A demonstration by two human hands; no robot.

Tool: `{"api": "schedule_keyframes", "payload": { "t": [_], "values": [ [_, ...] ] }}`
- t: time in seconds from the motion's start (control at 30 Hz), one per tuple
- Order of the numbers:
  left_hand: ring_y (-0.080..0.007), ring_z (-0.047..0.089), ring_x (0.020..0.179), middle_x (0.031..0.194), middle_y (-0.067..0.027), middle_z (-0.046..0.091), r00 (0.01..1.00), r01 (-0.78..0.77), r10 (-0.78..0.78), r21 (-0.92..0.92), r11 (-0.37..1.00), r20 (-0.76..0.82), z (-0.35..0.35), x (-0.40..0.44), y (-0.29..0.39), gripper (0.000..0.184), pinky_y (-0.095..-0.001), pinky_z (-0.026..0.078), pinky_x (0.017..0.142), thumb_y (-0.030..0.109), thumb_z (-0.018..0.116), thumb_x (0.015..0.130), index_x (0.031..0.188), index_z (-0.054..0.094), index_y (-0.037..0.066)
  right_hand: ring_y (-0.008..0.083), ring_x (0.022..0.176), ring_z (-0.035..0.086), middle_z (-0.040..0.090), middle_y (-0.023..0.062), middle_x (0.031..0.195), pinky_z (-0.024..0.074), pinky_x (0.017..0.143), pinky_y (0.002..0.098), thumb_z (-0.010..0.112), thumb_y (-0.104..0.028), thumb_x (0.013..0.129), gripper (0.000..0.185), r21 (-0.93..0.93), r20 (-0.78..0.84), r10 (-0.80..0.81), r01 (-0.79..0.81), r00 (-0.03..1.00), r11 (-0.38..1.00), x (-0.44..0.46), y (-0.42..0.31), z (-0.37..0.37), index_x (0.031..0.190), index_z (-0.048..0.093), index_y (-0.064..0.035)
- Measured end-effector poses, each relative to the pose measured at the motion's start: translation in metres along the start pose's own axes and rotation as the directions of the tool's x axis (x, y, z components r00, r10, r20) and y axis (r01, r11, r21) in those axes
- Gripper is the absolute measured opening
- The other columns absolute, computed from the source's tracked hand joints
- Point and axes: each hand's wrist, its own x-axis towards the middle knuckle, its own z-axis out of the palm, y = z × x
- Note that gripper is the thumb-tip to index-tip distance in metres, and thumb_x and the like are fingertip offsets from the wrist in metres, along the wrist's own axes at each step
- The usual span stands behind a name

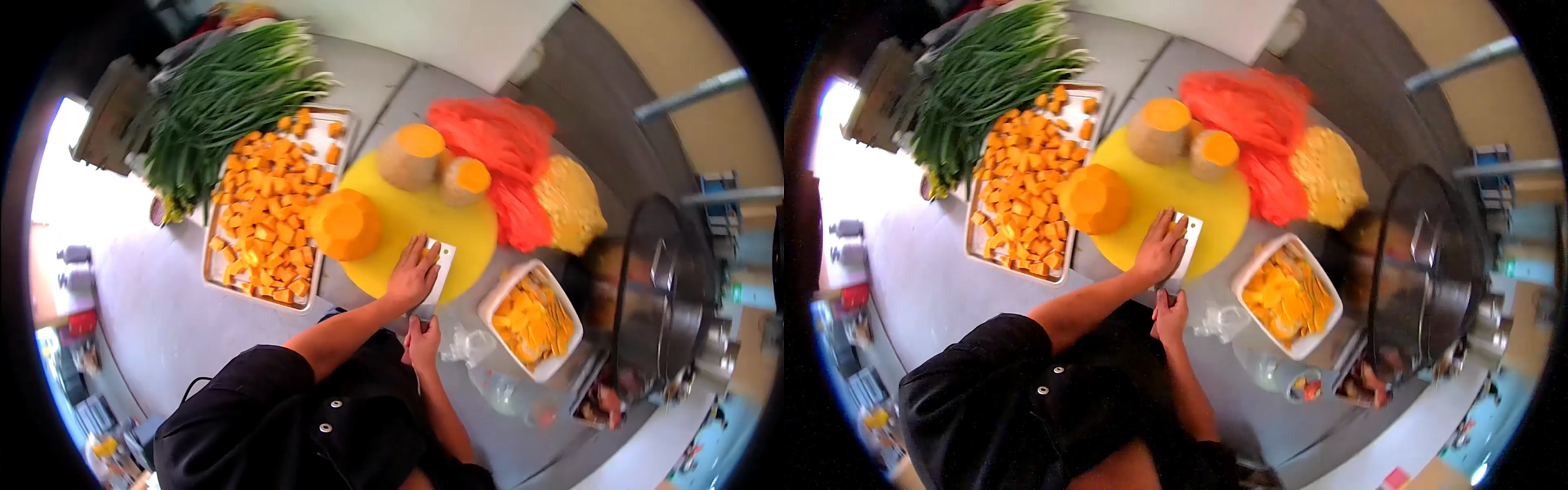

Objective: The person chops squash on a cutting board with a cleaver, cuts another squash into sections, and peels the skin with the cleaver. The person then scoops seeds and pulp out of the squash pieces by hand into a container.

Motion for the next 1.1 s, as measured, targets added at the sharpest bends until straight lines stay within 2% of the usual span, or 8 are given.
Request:
{"api": "schedule_keyframes", "payload": {
  "t": [0.27, 0.5, 0.53, 0.57, 0.73, 0.87, 0.97, 1.1],
  "values": [
    [-0.044, 0.047, 0.136, 0.15, -0.0277, 0.045, 0.941, -0.185, 0.311, -0.564, 0.804, 0.134, 0.107, 0.012, 0.188, 0.038, -0.0476, 0.038, 0.116, 0.016, 0.062, 0.094, 0.129, 0.065, 0.002, 0.0086, 0.049, 0.047, 0.05, 0.0007, 0.068, 0.0388, 0.042, 0.0255, 0.06, -0.014, 0.102, 0.014, -0.033, -0.661, -0.099, 0.103, 0.744, 0.994, -0.06, -0.042, -0.12, 0.103, 0.051, -0.0031],
    [-0.0355, 0.065, 0.109, 0.115, -0.0189, 0.068, 0.824, -0.268, 0.425, -0.403, 0.875, 0.375, 0.113, 0.013, 0.157, 0.019, -0.0431, 0.054, 0.095, 0.018, 0.064, 0.088, 0.097, 0.074, 0.003, 0.0124, 0.056, 0.05, 0.053, 0.0058, 0.08, 0.0407, 0.046, 0.0281, 0.059, -0.014, 0.101, 0.019, -0.149, -0.765, -0.068, -0.074, 0.64, 0.986, -0.104, -0.037, -0.18, 0.107, 0.048, 0.0012],
    [-0.0349, 0.067, 0.101, 0.107, -0.0177, 0.071, 0.797, -0.182, 0.399, -0.45, 0.874, 0.454, 0.097, 0.013, 0.152, 0.017, -0.0432, 0.056, 0.089, 0.018, 0.065, 0.087, 0.092, 0.074, 0.004, 0.0122, 0.055, 0.049, 0.052, 0.0055, 0.078, 0.0406, 0.046, 0.0281, 0.058, -0.013, 0.1, 0.018, -0.157, -0.743, -0.063, -0.082, 0.666, 0.984, -0.105, -0.036, -0.176, 0.107, 0.049, 0.0016],
    [-0.0353, 0.067, 0.087, 0.089, -0.0151, 0.07, 0.91, -0.249, 0.381, -0.519, 0.818, 0.164, 0.098, 0.008, 0.138, 0.014, -0.046, 0.056, 0.079, 0.017, 0.069, 0.082, 0.086, 0.072, 0.004, 0.0119, 0.053, 0.049, 0.051, 0.0053, 0.077, 0.0405, 0.046, 0.028, 0.058, -0.011, 0.1, 0.018, -0.171, -0.72, -0.061, -0.091, 0.691, 0.981, -0.108, -0.035, -0.176, 0.107, 0.049, 0.002],
    [-0.0323, 0.065, 0.103, 0.107, -0.0114, 0.069, 0.963, -0.268, 0.262, -0.232, 0.935, -0.056, -0.028, 0.047, 0.045, 0.021, -0.0439, 0.054, 0.087, 0.01, 0.079, 0.075, 0.094, 0.071, 0.009, 0.0111, 0.053, 0.049, 0.052, 0.0051, 0.077, 0.043, 0.047, 0.0285, 0.059, -0.01, 0.099, 0.014, -0.16, -0.521, -0.161, 0.089, 0.838, 0.983, -0.097, -0.058, -0.145, 0.102, 0.05, 0.0008],
    [-0.0367, 0.059, 0.116, 0.121, -0.0173, 0.063, 0.962, 0.093, -0.04, 0.187, 0.978, -0.27, -0.174, 0.057, -0.021, 0.043, -0.0477, 0.049, 0.099, 0.024, 0.078, 0.08, 0.119, 0.067, 0.009, 0.013, 0.051, 0.055, 0.055, 0.0043, 0.069, 0.047, 0.048, 0.0312, 0.062, -0.012, 0.098, 0.016, -0.338, -0.118, -0.199, 0.149, 0.973, 0.929, -0.053, -0.071, -0.118, 0.098, 0.051, -0.0004],
    [-0.0418, 0.05, 0.132, 0.139, -0.0252, 0.054, 0.937, 0.35, -0.35, 0.12, 0.929, -0.016, -0.219, 0.049, -0.077, 0.086, -0.048, 0.04, 0.112, 0.048, 0.081, 0.076, 0.144, 0.05, 0.005, 0.0224, 0.053, 0.063, 0.06, 0.0097, 0.065, 0.0496, 0.052, 0.039, 0.066, -0.017, 0.097, 0.023, -0.503, 0.002, -0.241, 0.209, 0.971, 0.839, -0.019, -0.075, -0.084, 0.09, 0.05, -0.0013],
    [-0.0451, 0.034, 0.145, 0.155, -0.0301, 0.035, 0.96, 0.218, -0.214, -0.002, 0.976, 0.183, -0.192, 0.034, -0.109, 0.115, -0.047, 0.031, 0.121, 0.053, 0.089, 0.064, 0.155, 0.035, 0.006, 0.0311, 0.055, 0.064, 0.061, 0.0149, 0.066, 0.0506, 0.058, 0.0456, 0.066, -0.018, 0.096, 0.025, -0.701, 0.177, -0.378, 0.386, 0.909, 0.6, 0.015, -0.05, -0.077, 0.091, 0.049, -0.0005]
  ]
}}
